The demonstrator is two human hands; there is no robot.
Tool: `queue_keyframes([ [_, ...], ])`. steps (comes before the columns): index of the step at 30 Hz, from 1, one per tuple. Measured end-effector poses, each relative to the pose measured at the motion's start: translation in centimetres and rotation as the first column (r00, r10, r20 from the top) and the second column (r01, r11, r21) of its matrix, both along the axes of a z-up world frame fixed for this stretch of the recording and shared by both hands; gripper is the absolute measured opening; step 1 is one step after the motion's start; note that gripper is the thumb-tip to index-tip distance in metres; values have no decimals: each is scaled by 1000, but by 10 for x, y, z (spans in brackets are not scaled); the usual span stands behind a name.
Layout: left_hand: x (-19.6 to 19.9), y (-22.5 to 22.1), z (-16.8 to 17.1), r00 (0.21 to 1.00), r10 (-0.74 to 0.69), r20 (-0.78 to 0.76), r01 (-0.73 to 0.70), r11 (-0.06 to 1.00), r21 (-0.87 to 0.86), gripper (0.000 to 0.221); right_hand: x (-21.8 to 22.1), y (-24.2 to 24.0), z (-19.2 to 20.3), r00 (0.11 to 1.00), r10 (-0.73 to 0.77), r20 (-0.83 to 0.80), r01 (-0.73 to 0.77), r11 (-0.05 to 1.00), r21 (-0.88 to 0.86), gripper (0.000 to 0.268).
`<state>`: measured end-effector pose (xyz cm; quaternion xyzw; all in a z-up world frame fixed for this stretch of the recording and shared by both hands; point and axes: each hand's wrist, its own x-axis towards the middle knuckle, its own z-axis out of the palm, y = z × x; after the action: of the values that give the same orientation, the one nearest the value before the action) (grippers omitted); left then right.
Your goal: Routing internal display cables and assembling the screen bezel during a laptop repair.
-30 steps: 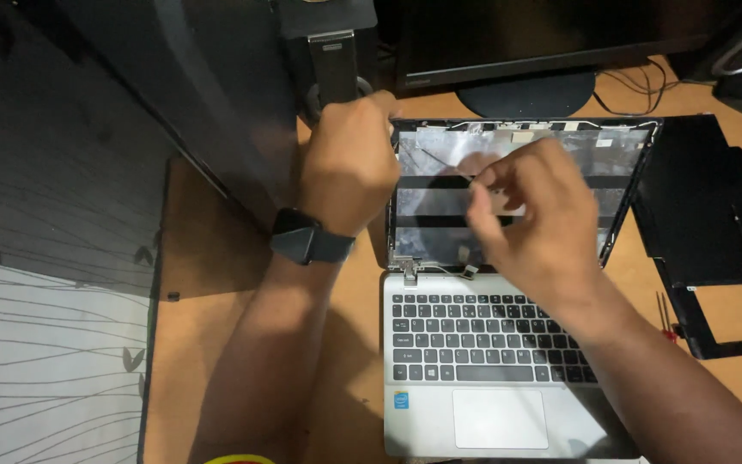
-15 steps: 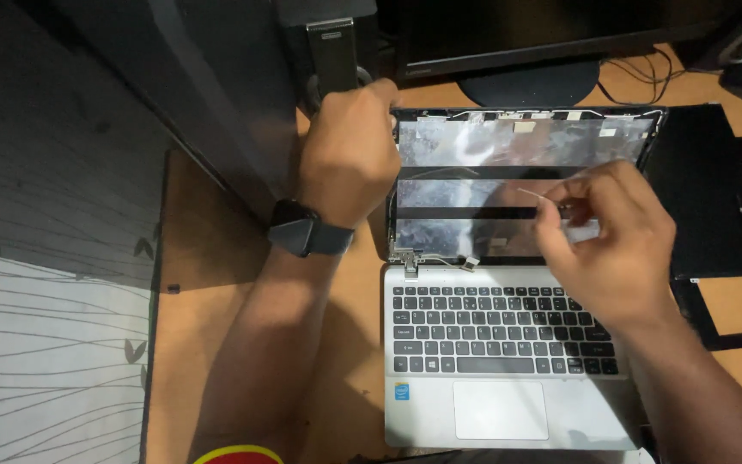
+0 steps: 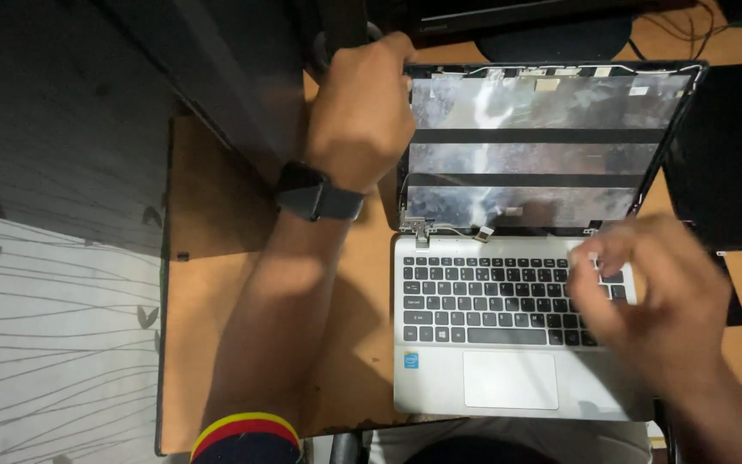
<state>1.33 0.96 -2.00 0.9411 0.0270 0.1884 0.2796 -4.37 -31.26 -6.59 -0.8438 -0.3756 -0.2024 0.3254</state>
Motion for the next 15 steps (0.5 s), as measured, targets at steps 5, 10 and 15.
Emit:
queue_keyframes([
  [5, 3, 0, 1, 1000, -29, 10, 29, 1000, 9, 31, -49, 17, 15, 997, 68, 23, -68, 998, 13, 7],
  [10, -1, -4, -6, 978, -30, 206, 4, 992, 124, 27, -70, 4, 4, 999, -32, -28, 32, 999, -18, 13],
  [15, -33, -13, -4, 875, -341, 344, 96, 818, 567, 17, -83, -3, -8, 990, -94, -100, 92, 995, -27, 9],
])
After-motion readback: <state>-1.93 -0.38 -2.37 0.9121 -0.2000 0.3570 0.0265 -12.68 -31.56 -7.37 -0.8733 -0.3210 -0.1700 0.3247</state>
